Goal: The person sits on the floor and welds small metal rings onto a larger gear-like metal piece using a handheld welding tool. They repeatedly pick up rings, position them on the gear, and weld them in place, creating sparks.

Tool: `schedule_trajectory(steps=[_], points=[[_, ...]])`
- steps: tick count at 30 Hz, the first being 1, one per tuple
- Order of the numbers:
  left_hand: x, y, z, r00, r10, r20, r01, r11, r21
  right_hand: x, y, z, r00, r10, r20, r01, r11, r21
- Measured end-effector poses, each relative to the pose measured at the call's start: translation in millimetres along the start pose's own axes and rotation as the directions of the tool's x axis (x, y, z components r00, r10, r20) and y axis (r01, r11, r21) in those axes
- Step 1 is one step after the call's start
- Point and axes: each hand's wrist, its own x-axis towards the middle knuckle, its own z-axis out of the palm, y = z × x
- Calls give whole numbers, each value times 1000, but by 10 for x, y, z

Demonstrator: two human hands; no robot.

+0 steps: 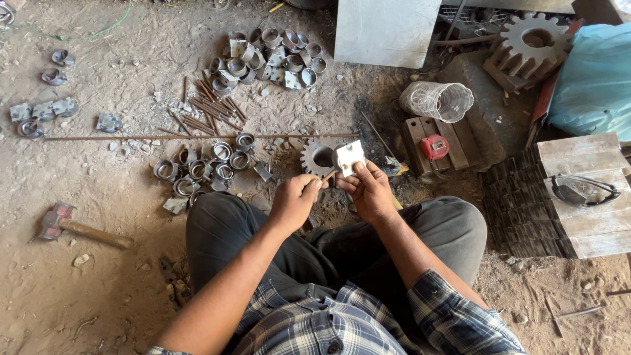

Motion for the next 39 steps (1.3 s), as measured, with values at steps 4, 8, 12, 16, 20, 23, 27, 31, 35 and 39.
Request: schedule_trajectory(steps=[4, 8, 12, 16, 20, 23, 27, 31, 35, 39], points=[[-19, 19, 3, 905, 394, -159, -346, 901, 261, -20, 60, 43, 996, -8, -90, 16, 996, 85], [-40, 80, -110, 900, 400, -175, -339, 893, 295, -8, 36, -21, 996, 5, -89, 1, 997, 76], [-133, 284, -264, 887, 404, -225, -356, 907, 223, -3, 76, -6, 994, 71, -86, -62, 992, 106], [-236, 543, -393, 890, 396, -226, -374, 917, 137, 6, 153, 46, 989, 98, -108, -129, 934, -334], [-277, 733, -486, 871, 433, -233, -412, 901, 133, -31, 255, -31, 998, 46, -44, -55, 262, -964], [-293, 799, -526, 864, 445, -236, -430, 896, 115, -12, 404, -165, 993, 115, 39, 47, -68, -997], [-285, 797, -554, 873, 419, -248, -410, 908, 89, 53, 584, -345, 994, 83, -72, -49, -255, -966], [-283, 725, -593, 880, 397, -260, -391, 917, 79, 97, 632, -357, 992, 105, -73, -35, -325, -945], [-249, 568, -639, 884, 380, -271, -367, 925, 98, 55, 568, -225, 959, 192, -208, -118, -396, -911], [-32, 195, -676, 921, 284, -268, -286, 958, 30, -16, 556, -178, 939, 271, -210, -92, -391, -916]])
